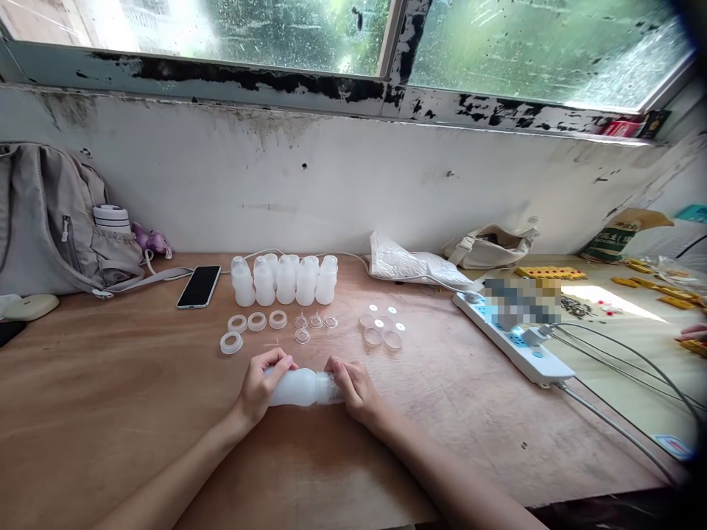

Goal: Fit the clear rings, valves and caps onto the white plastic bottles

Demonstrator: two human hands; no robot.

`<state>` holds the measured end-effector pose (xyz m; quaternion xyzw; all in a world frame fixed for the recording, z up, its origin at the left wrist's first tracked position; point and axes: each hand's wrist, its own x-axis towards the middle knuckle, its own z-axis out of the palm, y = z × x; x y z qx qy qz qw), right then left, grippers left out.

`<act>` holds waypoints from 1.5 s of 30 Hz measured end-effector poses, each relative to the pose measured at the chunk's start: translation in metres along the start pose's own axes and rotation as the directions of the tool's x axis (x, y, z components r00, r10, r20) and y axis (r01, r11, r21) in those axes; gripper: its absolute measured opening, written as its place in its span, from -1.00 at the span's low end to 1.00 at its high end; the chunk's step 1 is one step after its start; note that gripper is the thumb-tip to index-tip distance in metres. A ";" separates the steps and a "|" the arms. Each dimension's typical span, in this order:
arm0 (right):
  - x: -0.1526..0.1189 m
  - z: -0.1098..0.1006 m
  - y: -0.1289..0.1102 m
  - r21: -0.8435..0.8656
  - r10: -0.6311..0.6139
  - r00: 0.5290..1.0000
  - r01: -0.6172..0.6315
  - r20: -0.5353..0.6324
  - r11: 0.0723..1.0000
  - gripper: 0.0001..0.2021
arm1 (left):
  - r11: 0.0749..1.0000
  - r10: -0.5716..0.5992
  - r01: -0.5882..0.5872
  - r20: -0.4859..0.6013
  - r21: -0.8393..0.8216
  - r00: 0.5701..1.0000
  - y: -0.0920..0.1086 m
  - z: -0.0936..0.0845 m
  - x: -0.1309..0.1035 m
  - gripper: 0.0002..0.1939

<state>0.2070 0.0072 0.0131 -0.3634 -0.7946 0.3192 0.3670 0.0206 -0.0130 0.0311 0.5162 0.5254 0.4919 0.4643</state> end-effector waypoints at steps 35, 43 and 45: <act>0.017 0.007 0.002 0.622 0.283 0.953 -0.159 -0.106 0.766 -0.64 | 0.987 0.059 -0.093 -0.242 -0.129 0.968 -0.011 -0.005 0.019 -0.82; 0.017 0.008 0.000 0.616 0.324 0.943 -0.212 -0.074 0.758 -0.73 | 0.979 0.196 -0.192 -0.071 0.065 0.978 -0.014 0.002 0.010 -0.79; 0.017 0.008 0.000 0.656 0.335 0.935 -0.180 -0.119 0.733 -0.72 | 0.976 0.210 -0.204 -0.065 0.078 0.976 -0.014 0.004 0.008 -0.78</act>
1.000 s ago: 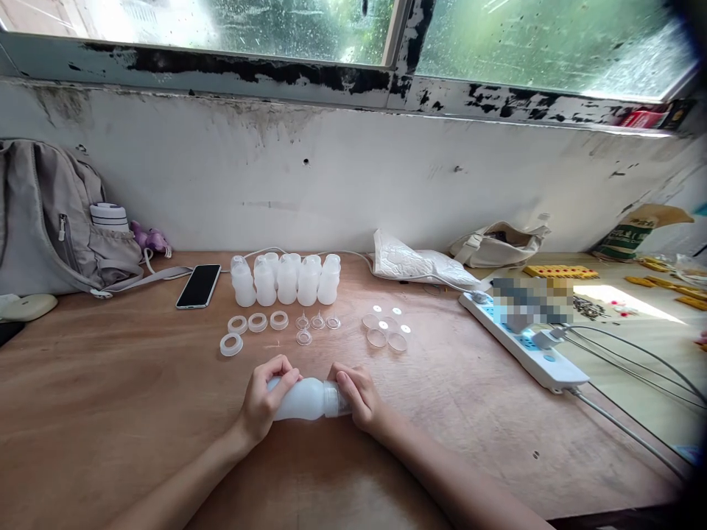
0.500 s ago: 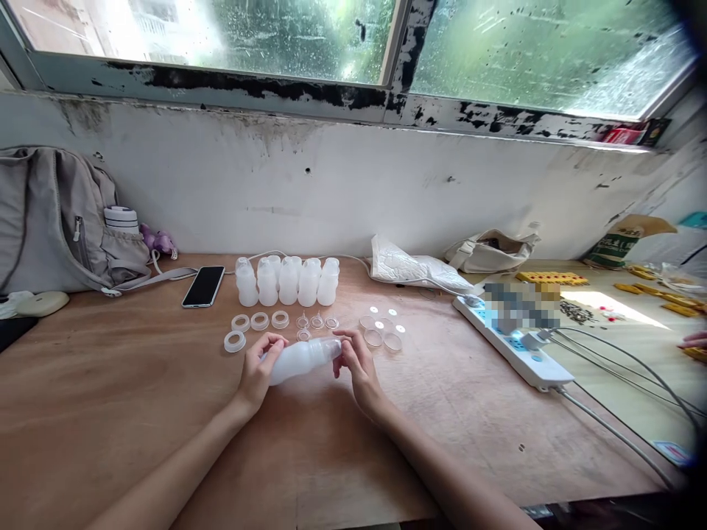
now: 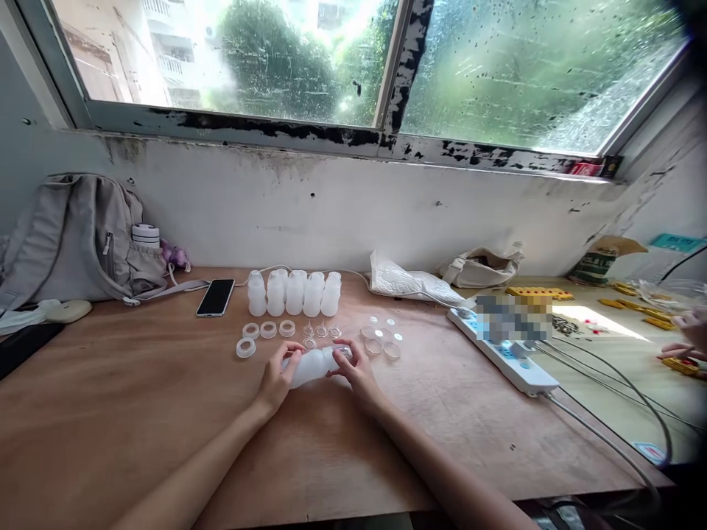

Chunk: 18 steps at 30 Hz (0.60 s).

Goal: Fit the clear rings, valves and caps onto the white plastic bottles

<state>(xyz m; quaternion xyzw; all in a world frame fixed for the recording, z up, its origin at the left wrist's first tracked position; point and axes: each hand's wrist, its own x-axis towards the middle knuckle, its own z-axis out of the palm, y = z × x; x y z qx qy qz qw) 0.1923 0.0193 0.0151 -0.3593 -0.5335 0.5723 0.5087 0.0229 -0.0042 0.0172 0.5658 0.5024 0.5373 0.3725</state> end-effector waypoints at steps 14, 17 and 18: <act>0.048 -0.030 -0.072 -0.563 -0.525 0.801 0.301 -0.288 0.769 -0.58 | 0.999 0.027 -0.026 -0.025 0.024 0.999 -0.002 -0.001 0.001 -0.71; 0.083 -0.052 -0.087 -0.723 -0.599 0.757 0.257 -0.263 0.642 -0.57 | 0.994 0.064 -0.065 0.011 0.092 0.998 -0.001 0.002 -0.001 -0.73; 0.096 -0.058 -0.089 -0.741 -0.582 0.771 0.229 -0.258 0.631 -0.56 | 0.988 0.090 -0.093 0.029 0.123 0.996 -0.001 0.003 -0.002 -0.74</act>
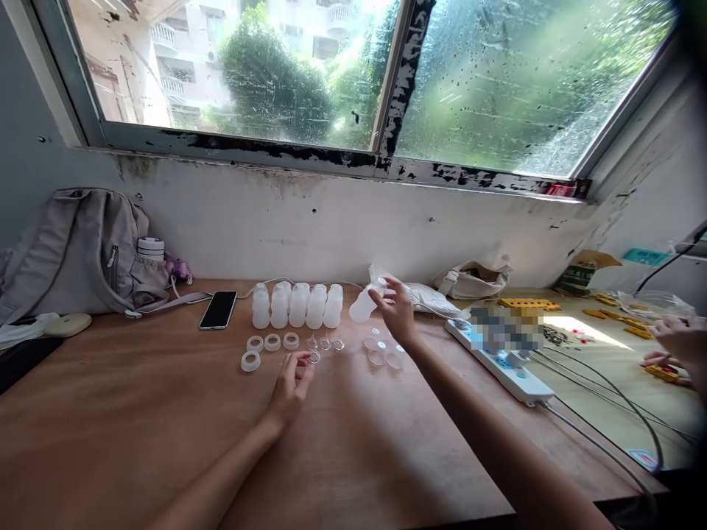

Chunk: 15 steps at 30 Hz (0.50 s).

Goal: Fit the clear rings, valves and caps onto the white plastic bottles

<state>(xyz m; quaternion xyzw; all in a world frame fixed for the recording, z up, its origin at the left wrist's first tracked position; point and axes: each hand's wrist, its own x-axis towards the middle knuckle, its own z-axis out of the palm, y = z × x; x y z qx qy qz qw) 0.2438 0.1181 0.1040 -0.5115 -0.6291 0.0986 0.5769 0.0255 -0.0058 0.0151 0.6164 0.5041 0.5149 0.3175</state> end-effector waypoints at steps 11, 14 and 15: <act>0.044 0.056 0.065 -0.192 0.165 0.964 -0.125 0.207 0.973 -0.59 | 0.930 0.241 -0.292 0.231 0.222 0.943 0.003 -0.001 -0.006 -0.76; 0.044 0.064 0.071 -0.202 0.161 0.960 -0.115 0.229 0.973 -0.59 | 0.915 0.263 -0.325 0.257 0.240 0.930 0.003 -0.001 -0.006 -0.74; 0.044 0.066 0.072 -0.204 0.161 0.959 -0.114 0.234 0.972 -0.59 | 0.910 0.269 -0.334 0.262 0.247 0.927 0.003 -0.001 -0.006 -0.74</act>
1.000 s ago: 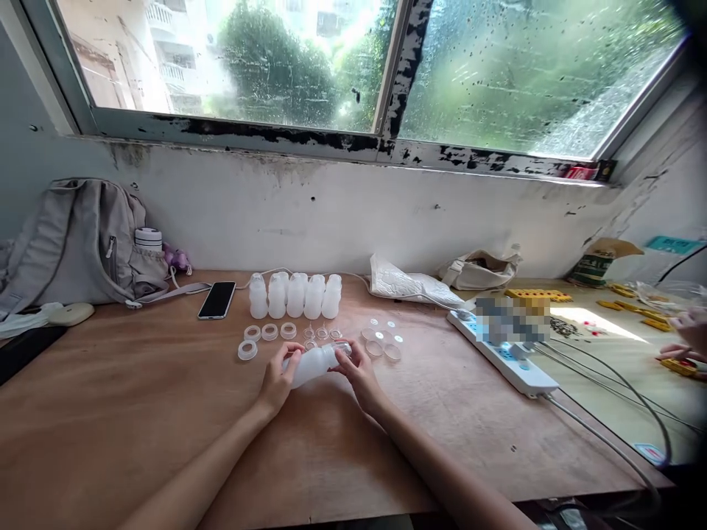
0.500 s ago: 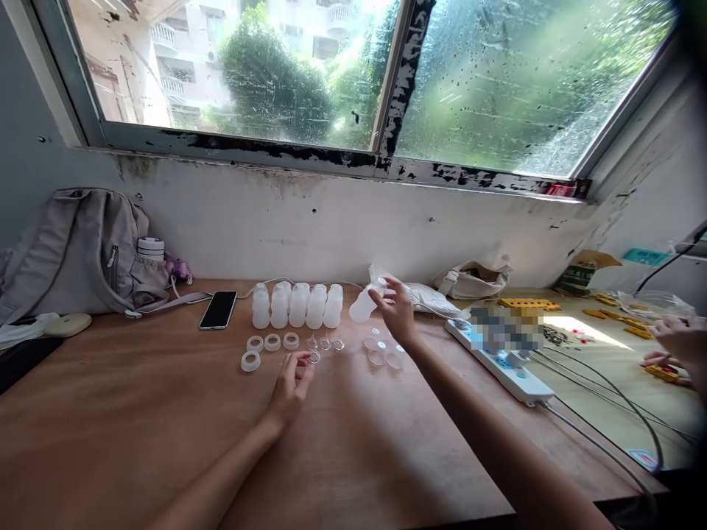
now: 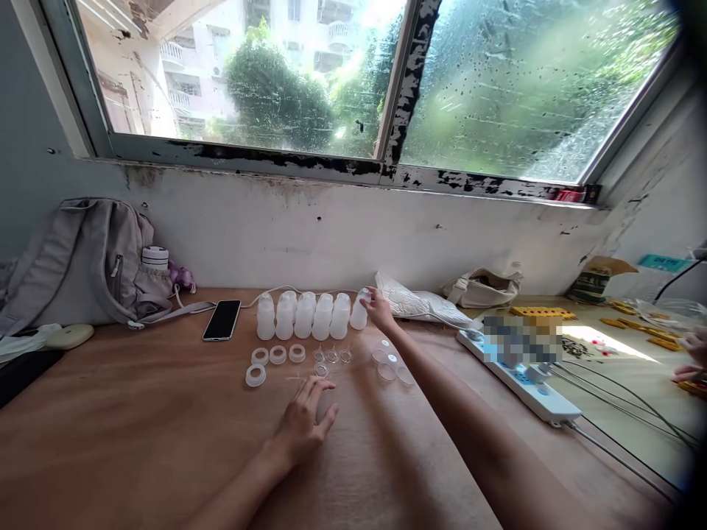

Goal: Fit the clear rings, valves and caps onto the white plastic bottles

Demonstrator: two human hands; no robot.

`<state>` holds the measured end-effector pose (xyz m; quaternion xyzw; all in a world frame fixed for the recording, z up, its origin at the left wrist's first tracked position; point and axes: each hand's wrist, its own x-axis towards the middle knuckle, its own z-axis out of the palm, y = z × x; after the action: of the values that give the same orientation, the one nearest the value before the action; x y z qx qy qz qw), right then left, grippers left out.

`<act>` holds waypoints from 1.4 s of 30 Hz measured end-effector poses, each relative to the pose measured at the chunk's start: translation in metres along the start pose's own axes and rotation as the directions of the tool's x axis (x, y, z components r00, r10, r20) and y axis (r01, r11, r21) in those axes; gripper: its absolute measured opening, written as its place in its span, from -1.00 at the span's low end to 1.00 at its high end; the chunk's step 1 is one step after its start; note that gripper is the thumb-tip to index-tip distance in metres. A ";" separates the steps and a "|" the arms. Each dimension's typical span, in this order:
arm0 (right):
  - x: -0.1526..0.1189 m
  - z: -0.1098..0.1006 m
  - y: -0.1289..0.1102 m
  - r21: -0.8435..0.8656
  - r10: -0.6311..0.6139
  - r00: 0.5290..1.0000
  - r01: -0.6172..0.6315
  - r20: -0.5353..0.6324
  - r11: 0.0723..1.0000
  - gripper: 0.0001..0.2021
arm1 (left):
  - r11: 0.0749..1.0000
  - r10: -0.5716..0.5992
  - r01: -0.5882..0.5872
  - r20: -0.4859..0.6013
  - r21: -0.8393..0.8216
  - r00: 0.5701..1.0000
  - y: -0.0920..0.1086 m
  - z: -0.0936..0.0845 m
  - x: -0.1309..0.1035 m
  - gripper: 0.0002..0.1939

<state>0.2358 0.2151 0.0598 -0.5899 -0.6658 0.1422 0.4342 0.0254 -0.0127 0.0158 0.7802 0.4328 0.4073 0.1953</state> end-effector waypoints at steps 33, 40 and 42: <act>-0.148 0.013 -0.024 0.059 -0.329 0.927 0.324 0.177 0.944 -0.86 | 0.938 -0.006 0.035 -0.085 0.345 0.996 -0.026 -0.016 0.007 -0.75; -0.175 0.029 -0.025 -0.105 -0.403 0.846 0.463 0.350 0.880 -0.73 | 0.755 -0.122 0.295 -0.316 0.586 0.941 -0.044 -0.032 0.011 -0.75; -0.174 0.029 -0.027 -0.154 -0.400 0.842 0.477 0.362 0.865 -0.73 | 0.696 -0.152 0.360 -0.363 0.621 0.919 -0.054 -0.039 0.011 -0.73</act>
<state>0.1831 0.0593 -0.0096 -0.4376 -0.8567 0.0508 0.2682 -0.0312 0.0245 0.0086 0.6616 0.6795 0.2972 -0.1107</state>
